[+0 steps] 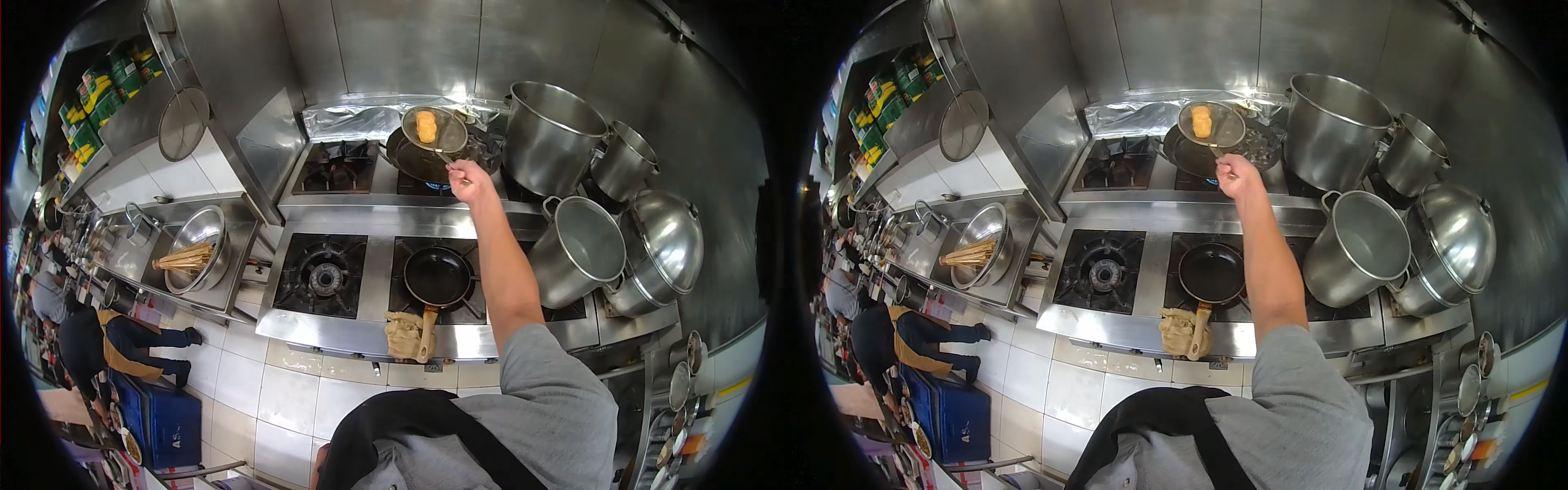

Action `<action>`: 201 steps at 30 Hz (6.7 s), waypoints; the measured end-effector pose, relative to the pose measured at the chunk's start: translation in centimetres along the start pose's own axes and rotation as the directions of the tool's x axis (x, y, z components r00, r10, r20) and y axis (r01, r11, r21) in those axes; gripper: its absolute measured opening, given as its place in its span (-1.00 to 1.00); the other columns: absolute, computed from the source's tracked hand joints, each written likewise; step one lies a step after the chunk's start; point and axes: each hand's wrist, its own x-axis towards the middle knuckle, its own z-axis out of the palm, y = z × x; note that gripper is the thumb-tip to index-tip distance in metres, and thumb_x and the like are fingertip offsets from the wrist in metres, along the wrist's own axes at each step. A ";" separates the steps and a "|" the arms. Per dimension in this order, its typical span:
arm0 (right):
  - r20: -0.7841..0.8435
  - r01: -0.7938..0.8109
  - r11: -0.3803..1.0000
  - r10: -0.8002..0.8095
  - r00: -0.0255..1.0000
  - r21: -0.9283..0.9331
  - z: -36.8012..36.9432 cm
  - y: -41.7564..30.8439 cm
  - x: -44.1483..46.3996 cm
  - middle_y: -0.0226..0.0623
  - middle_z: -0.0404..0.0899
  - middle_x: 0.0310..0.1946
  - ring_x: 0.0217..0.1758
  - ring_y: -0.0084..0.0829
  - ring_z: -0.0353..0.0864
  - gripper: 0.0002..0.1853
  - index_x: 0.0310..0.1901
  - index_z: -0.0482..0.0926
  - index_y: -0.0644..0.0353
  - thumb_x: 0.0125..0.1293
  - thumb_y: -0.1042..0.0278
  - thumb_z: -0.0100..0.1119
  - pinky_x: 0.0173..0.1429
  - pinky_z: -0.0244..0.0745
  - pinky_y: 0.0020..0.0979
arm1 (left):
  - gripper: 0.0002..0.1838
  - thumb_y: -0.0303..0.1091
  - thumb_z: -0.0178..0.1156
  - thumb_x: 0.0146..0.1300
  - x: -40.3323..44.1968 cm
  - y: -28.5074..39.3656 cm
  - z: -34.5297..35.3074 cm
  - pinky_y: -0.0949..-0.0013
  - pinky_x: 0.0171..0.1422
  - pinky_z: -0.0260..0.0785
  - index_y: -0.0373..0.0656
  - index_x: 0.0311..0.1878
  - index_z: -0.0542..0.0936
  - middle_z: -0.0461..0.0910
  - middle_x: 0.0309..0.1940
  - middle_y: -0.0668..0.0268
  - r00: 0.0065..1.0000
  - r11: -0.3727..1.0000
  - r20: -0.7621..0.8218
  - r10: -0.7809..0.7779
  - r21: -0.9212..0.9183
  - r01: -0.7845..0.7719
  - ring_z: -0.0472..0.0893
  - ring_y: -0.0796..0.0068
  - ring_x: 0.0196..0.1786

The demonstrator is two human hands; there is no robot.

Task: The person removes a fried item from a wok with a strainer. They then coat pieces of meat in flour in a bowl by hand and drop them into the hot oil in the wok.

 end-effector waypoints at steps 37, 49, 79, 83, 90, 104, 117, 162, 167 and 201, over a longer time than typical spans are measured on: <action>0.079 -0.153 0.403 0.505 0.859 -0.902 -0.1 15.0 -22.6 -0.60 0.39 -0.53 -0.60 -0.78 0.36 -0.90 -0.13 0.50 0.16 0.42 0.38 0.03 -0.61 0.28 -0.69 | -0.42 0.10 0.06 0.28 -3.1 -14.2 7.1 -0.03 0.08 0.45 -0.35 -0.28 0.70 0.66 -0.23 -0.17 0.955 0.999 -0.296 -0.017 0.039 0.030 0.65 -0.14 -0.10; -0.210 0.281 -0.128 0.936 -0.283 -0.951 12.0 43.4 -47.6 -0.44 0.30 -0.72 -0.92 -0.57 0.11 -0.71 0.04 0.39 0.31 0.28 0.54 -0.02 -0.88 -0.02 -0.48 | -0.49 0.02 0.07 0.24 -24.4 -21.7 24.0 0.00 0.17 0.42 -0.30 -0.15 0.70 0.63 -0.06 -0.16 0.687 0.665 -0.299 -0.662 -0.657 0.355 0.62 -0.14 0.00; 0.000 0.296 0.222 0.801 -0.599 -0.929 4.0 59.4 -81.4 -0.36 0.39 -0.71 -0.80 -0.54 0.37 -0.73 -0.04 0.51 0.27 0.27 0.52 -0.08 -0.71 0.25 -0.39 | -0.64 -0.07 0.13 0.26 -31.5 -30.4 39.6 0.16 0.03 0.46 -0.16 -0.15 0.71 0.70 -0.16 0.10 0.664 -0.105 -0.012 -0.747 -0.985 -0.136 0.66 0.09 -0.08; -0.074 0.275 0.042 0.915 -0.398 -0.961 5.8 56.8 -65.7 -0.42 0.32 -0.70 -0.81 -0.57 0.26 -0.71 0.02 0.51 0.26 0.31 0.48 -0.07 -0.73 0.18 -0.41 | -0.67 -0.11 0.13 0.27 -31.0 -33.0 33.3 0.21 -0.07 0.43 -0.16 -0.14 0.68 0.67 -0.22 0.14 0.762 0.418 -0.198 -0.617 -0.903 0.103 0.63 0.17 -0.16; 0.100 -0.127 0.131 0.969 0.226 -0.983 4.0 46.6 -44.7 -0.49 0.27 -0.68 -0.80 -0.62 0.19 -0.68 0.10 0.47 0.32 0.32 0.51 -0.03 -0.75 0.14 -0.46 | -0.72 -0.17 0.14 0.29 -28.3 -34.3 20.7 0.30 -0.24 0.37 -0.17 -0.12 0.62 0.61 -0.32 0.21 0.851 0.710 -0.210 -0.481 -0.663 0.237 0.58 0.31 -0.31; 0.221 -0.427 0.797 0.550 0.805 -0.428 23.4 60.5 -11.6 -0.27 0.32 -0.47 -0.57 -0.44 0.38 -0.92 -0.32 0.38 0.20 0.32 0.60 -0.01 -0.56 0.40 -0.39 | -0.76 -0.25 0.13 0.36 -20.6 -16.3 3.2 0.40 -0.40 0.36 -0.18 -0.04 0.54 0.57 -0.39 0.33 0.829 0.663 -0.344 -0.442 -0.747 0.044 0.56 0.50 -0.42; 0.199 -0.542 0.660 0.711 0.675 -0.520 10.4 59.9 -19.1 -0.44 0.35 -0.54 -0.52 -0.50 0.32 -0.33 0.18 0.46 0.27 0.44 -0.27 -0.12 -0.42 0.40 -0.47 | -0.72 -0.14 0.10 0.37 -26.0 -22.4 -10.3 0.33 -0.24 0.47 -0.19 -0.11 0.51 0.53 -0.38 0.30 0.454 0.112 -0.581 -0.675 -0.689 -0.716 0.59 0.38 -0.32; -0.120 -0.134 0.457 0.061 0.991 -0.879 -10.1 40.0 -16.6 -0.30 0.44 -0.67 -0.73 -0.40 0.49 -0.92 -0.38 0.44 0.25 0.18 0.44 0.05 -0.65 0.42 -0.34 | -0.53 -0.25 -0.08 0.39 -3.7 4.1 -7.4 0.08 0.03 0.50 -0.30 0.28 0.32 0.55 0.08 0.11 0.990 0.406 0.141 -0.026 -0.903 0.139 0.65 0.06 0.01; -0.104 -0.138 0.310 0.123 0.987 -0.941 -5.6 46.1 -11.0 -0.23 0.48 -0.65 -0.70 -0.33 0.53 -0.88 -0.37 0.44 0.27 0.18 0.39 0.10 -0.58 0.49 -0.26 | -0.55 -0.26 0.01 0.36 -2.0 6.5 -9.8 0.15 -0.05 0.55 -0.36 0.21 0.42 0.61 0.00 0.08 0.984 0.503 0.170 -0.060 -0.846 0.177 0.69 0.09 -0.07; -0.069 -0.067 -0.113 0.012 0.998 -0.991 -31.0 24.8 -34.5 0.07 0.61 -0.33 -0.20 -0.01 0.65 -0.70 -0.23 0.54 0.23 0.25 0.12 0.12 -0.09 0.51 -0.07 | -0.56 -0.10 -0.12 0.48 10.5 34.5 9.2 0.06 0.09 0.47 -0.31 0.14 0.39 0.60 -0.13 0.03 0.746 0.782 0.643 0.173 -0.550 0.293 0.64 0.09 -0.05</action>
